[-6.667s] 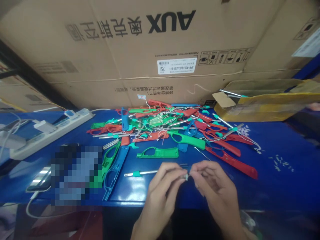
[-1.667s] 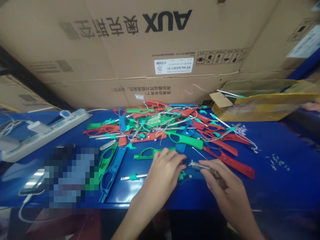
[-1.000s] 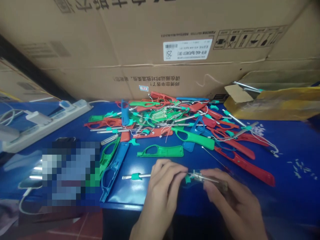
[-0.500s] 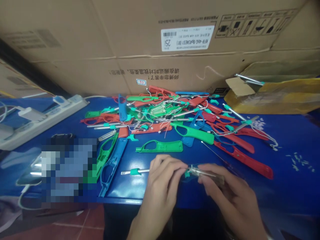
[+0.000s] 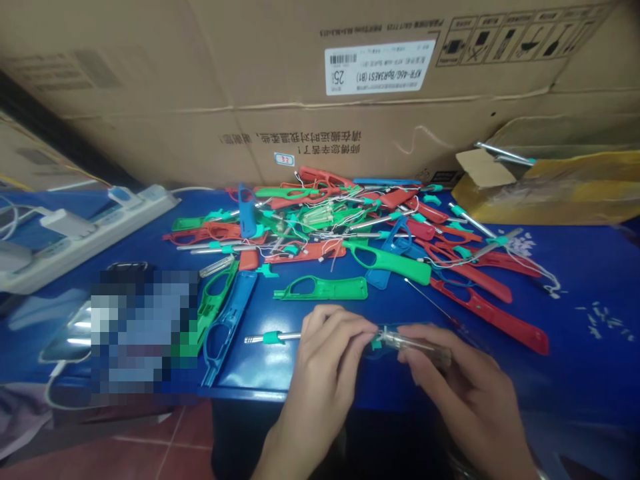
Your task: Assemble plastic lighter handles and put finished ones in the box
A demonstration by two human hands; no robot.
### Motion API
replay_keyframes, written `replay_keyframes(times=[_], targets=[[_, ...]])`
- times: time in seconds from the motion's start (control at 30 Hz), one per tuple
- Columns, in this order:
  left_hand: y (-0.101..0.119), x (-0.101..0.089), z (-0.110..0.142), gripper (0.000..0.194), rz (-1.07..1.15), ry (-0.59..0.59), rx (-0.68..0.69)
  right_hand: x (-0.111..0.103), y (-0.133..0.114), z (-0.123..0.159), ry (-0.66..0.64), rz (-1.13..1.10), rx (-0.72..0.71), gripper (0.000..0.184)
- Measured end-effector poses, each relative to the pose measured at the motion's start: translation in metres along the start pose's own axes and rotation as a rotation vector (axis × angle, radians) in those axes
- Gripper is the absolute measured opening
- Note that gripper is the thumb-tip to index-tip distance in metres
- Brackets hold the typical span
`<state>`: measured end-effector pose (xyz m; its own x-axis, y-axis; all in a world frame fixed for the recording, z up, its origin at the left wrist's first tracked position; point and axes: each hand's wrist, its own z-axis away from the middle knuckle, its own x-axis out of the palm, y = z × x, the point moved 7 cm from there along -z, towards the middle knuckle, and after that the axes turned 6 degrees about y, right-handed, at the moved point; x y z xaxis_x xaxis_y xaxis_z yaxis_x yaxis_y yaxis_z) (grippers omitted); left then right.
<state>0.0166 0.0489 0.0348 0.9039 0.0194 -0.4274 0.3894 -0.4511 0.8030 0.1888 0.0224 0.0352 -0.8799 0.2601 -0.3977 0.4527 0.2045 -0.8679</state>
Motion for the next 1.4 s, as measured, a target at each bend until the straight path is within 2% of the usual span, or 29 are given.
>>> replay_keyframes(times=[0.9, 1.4], targets=[[-0.0009, -0.0003, 0.0013, 0.019, 0.001, -0.005, -0.002, 0.0005, 0.0035, 0.0032, 0.005, 0.027, 0.012, 0.012], [-0.002, -0.0004, 0.0025, 0.02, -0.022, 0.0, 0.018, 0.0075, 0.0076, 0.0066, -0.092, 0.019, -0.021, 0.019]])
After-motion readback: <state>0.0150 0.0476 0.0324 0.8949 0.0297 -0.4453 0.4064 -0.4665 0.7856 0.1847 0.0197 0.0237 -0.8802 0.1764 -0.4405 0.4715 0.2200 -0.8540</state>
